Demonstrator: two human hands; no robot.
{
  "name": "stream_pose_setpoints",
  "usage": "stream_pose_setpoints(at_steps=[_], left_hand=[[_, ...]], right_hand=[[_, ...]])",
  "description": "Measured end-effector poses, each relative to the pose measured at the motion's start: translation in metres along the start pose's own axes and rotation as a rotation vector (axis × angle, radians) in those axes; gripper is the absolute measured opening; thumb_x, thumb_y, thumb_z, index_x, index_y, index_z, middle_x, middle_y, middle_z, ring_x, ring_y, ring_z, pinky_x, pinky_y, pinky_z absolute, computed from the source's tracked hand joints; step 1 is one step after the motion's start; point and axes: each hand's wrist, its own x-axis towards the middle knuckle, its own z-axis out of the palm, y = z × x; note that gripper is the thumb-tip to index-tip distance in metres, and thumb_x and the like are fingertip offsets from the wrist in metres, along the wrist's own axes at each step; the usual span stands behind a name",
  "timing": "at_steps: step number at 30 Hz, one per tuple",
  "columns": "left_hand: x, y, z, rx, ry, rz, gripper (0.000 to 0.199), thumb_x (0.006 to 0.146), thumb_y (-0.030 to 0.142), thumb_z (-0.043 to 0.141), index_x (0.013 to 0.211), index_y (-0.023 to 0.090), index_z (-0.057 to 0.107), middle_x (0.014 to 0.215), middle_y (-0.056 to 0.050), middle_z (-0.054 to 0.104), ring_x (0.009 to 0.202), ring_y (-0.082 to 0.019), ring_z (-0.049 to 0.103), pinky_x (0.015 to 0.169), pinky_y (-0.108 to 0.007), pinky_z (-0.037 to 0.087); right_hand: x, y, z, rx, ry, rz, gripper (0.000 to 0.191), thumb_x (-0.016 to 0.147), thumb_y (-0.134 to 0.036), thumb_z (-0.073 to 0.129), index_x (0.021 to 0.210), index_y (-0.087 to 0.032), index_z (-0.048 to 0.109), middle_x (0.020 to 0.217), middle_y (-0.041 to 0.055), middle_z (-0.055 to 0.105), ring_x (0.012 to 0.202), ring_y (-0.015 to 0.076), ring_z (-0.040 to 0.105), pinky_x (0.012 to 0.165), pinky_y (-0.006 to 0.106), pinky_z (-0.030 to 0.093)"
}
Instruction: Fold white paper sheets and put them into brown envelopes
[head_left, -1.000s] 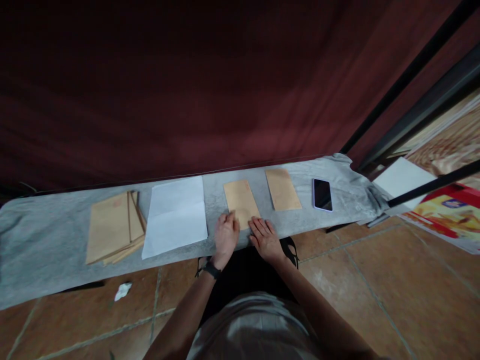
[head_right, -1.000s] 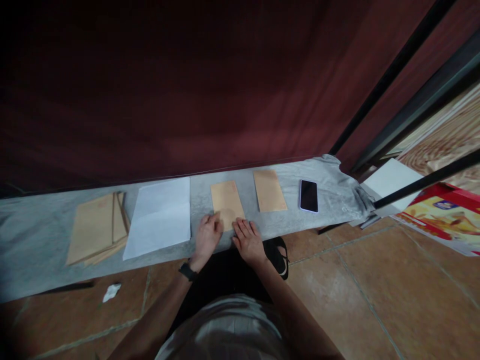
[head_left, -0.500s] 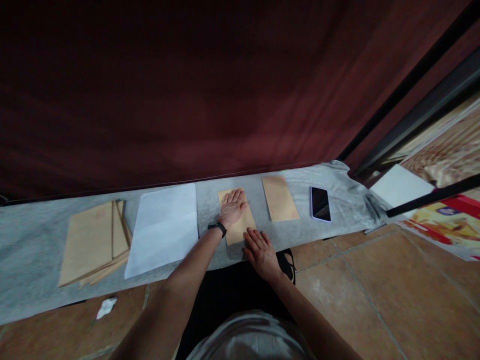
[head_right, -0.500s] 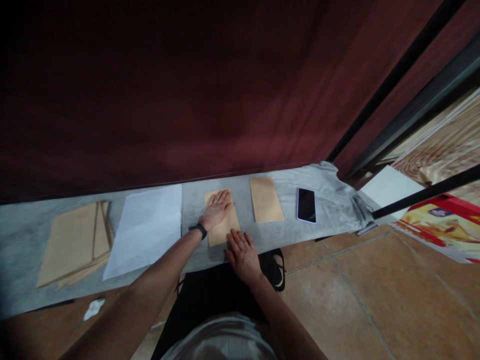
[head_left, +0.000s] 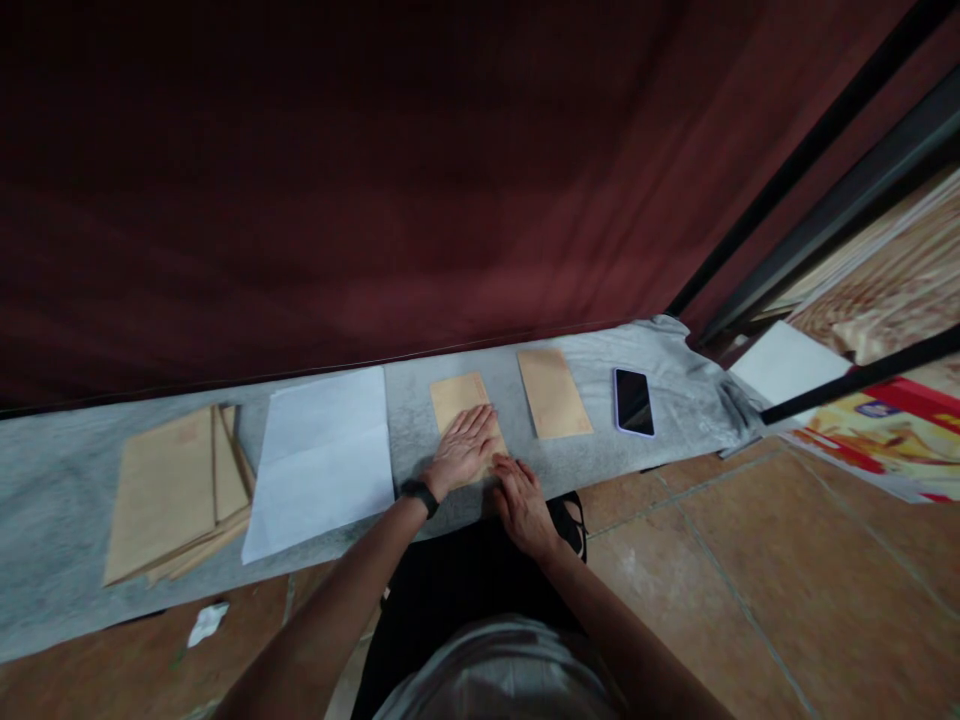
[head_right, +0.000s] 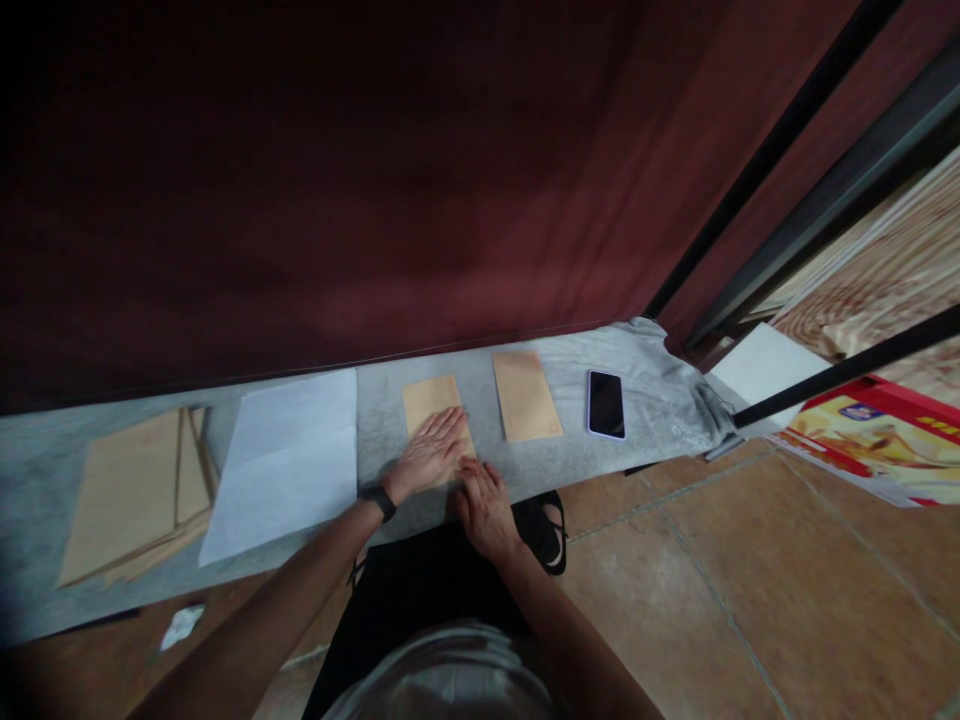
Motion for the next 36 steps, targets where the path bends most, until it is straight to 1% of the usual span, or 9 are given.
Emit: stream_pose_setpoints(at_steps=[4, 9, 16, 20, 25, 27, 31, 33, 36], left_hand=[[-0.022, 0.015, 0.003, 0.006, -0.009, 0.049, 0.054, 0.104, 0.033, 0.028, 0.155, 0.017, 0.036, 0.164, -0.008, 0.033, 0.153, -0.020, 0.025, 0.127, -0.044, 0.014], [-0.047, 0.030, 0.008, 0.020, 0.013, 0.126, 0.053, 0.104, 0.030, 0.032, 0.155, 0.019, 0.036, 0.162, -0.007, 0.036, 0.153, -0.021, 0.026, 0.127, -0.046, 0.015], [-0.080, 0.050, 0.008, 0.039, 0.048, 0.124, 0.054, 0.102, 0.032, 0.036, 0.153, 0.013, 0.037, 0.160, -0.011, 0.040, 0.151, -0.020, 0.031, 0.127, -0.044, 0.020], [-0.096, 0.060, 0.009, 0.063, 0.080, 0.098, 0.057, 0.102, 0.037, 0.040, 0.154, 0.012, 0.036, 0.159, -0.013, 0.042, 0.150, -0.023, 0.033, 0.125, -0.046, 0.026], [-0.112, 0.067, 0.019, 0.032, 0.158, 0.007, 0.060, 0.099, 0.034, 0.046, 0.154, 0.013, 0.034, 0.159, -0.014, 0.041, 0.150, -0.025, 0.034, 0.122, -0.048, 0.033], [-0.115, 0.069, 0.023, 0.000, 0.203, -0.054, 0.057, 0.100, 0.032, 0.045, 0.153, 0.013, 0.036, 0.157, -0.015, 0.044, 0.148, -0.026, 0.037, 0.121, -0.048, 0.036], [-0.113, 0.073, 0.027, -0.059, 0.260, -0.153, 0.050, 0.101, 0.028, 0.041, 0.149, 0.013, 0.044, 0.151, -0.016, 0.051, 0.142, -0.027, 0.046, 0.117, -0.049, 0.042], [-0.111, 0.073, 0.027, -0.082, 0.279, -0.179, 0.049, 0.101, 0.026, 0.041, 0.148, 0.014, 0.045, 0.151, -0.016, 0.052, 0.141, -0.028, 0.047, 0.116, -0.049, 0.043], [-0.112, 0.073, 0.030, -0.130, 0.322, -0.186, 0.051, 0.101, 0.023, 0.039, 0.152, 0.015, 0.039, 0.154, -0.015, 0.048, 0.144, -0.026, 0.043, 0.116, -0.048, 0.043]], right_hand=[[0.000, -0.001, 0.000, 0.022, 0.028, 0.006, 0.037, 0.102, -0.022, 0.035, 0.137, -0.015, 0.048, 0.138, 0.0153, 0.058, 0.138, 0.0239, 0.046, 0.116, 0.048, 0.039], [-0.003, 0.002, 0.006, 0.065, 0.088, 0.014, 0.030, 0.104, -0.024, 0.035, 0.126, -0.017, 0.054, 0.128, 0.0149, 0.061, 0.133, 0.0258, 0.049, 0.111, 0.049, 0.044], [-0.004, 0.006, 0.010, 0.077, 0.105, 0.000, 0.037, 0.103, -0.022, 0.036, 0.136, -0.018, 0.051, 0.136, 0.0139, 0.058, 0.137, 0.0242, 0.047, 0.114, 0.048, 0.042], [0.001, 0.004, 0.010, 0.017, 0.134, 0.107, 0.043, 0.100, -0.020, 0.039, 0.142, -0.013, 0.048, 0.143, 0.0181, 0.053, 0.136, 0.0271, 0.047, 0.109, 0.046, 0.044], [0.014, -0.004, 0.010, -0.110, 0.156, 0.347, 0.036, 0.092, -0.017, 0.052, 0.127, -0.013, 0.060, 0.132, 0.0191, 0.059, 0.120, 0.0332, 0.053, 0.102, 0.052, 0.044], [0.021, -0.005, 0.009, -0.011, 0.175, 0.425, 0.033, 0.087, -0.016, 0.056, 0.119, -0.014, 0.063, 0.124, 0.0177, 0.062, 0.116, 0.0325, 0.053, 0.103, 0.052, 0.043], [0.033, -0.001, 0.005, 0.635, 0.301, 0.638, 0.017, 0.076, -0.019, 0.065, 0.093, -0.020, 0.063, 0.106, 0.0101, 0.064, 0.110, 0.0278, 0.056, 0.106, 0.048, 0.042], [0.036, -0.001, 0.004, 0.872, 0.321, 0.700, 0.017, 0.075, -0.026, 0.068, 0.089, -0.023, 0.060, 0.093, 0.0042, 0.065, 0.098, 0.0240, 0.061, 0.098, 0.045, 0.049], [0.034, -0.007, 0.007, 1.073, 0.308, 0.745, 0.026, 0.077, -0.040, 0.068, 0.096, -0.026, 0.056, 0.080, -0.0019, 0.065, 0.079, 0.0200, 0.066, 0.081, 0.040, 0.058]])
